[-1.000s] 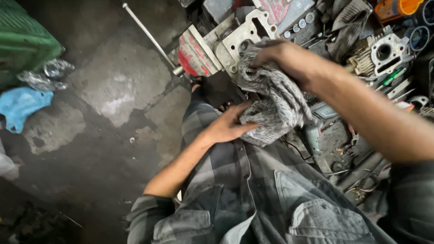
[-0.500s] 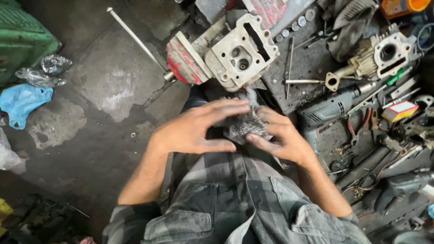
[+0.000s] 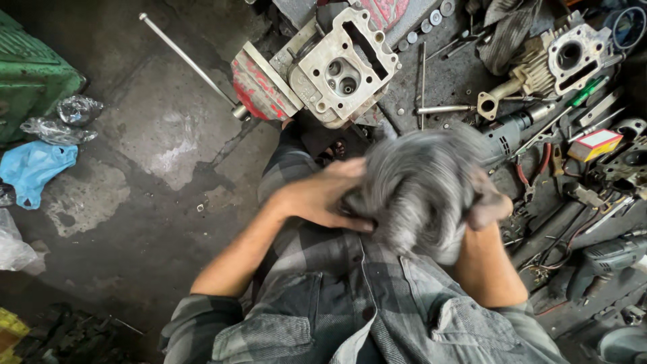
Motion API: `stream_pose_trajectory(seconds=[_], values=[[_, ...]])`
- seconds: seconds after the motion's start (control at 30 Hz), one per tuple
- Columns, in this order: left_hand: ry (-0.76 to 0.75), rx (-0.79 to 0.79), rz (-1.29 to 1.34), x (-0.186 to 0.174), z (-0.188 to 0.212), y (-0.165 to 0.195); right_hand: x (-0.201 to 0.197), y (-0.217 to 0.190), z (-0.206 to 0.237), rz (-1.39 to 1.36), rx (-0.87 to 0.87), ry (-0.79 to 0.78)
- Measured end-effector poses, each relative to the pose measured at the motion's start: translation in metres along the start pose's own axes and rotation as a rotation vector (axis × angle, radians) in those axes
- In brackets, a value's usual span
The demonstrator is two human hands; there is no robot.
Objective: The person works on a motorcycle cylinder head clamped in a bench vise. They use a hand tool on the head, wipe it with a rag, manipulate the valve seats and bores by hand, and scrape inside the head with a screwdriver.
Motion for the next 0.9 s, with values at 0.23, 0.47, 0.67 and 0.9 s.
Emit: stream_pose_trajectory(seconds=[0.23,0.47,0.67,0.9], values=[[0.17,-0.483,0.403,0.058,0.021,-0.045,0.062,0.014,-0.055,1.607,-0.333,0.064],[0.238,-0.547,0.397,0.037,0.012,-0.045,0.07,0.004,-0.092,1.293,-0.146,-0.279],[0.133,-0.478,0.307,0.037,-0.002,-0.029,0.032,-0.016,-0.084,1.388,-0.416,-0.091],[-0.068,-0.605,0.068,0.053,0.012,-0.044,0.081,-0.003,-0.086,1.476,-0.479,-0.296]])
Point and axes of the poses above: each hand's wrist, its own z-axis away from the middle knuckle, its own x-axis out of the palm, y = z × x, the point moved 9 cm from there along -z, towards the middle knuckle, and after that the axes turned 15 degrees about y, right-handed, at the moved point
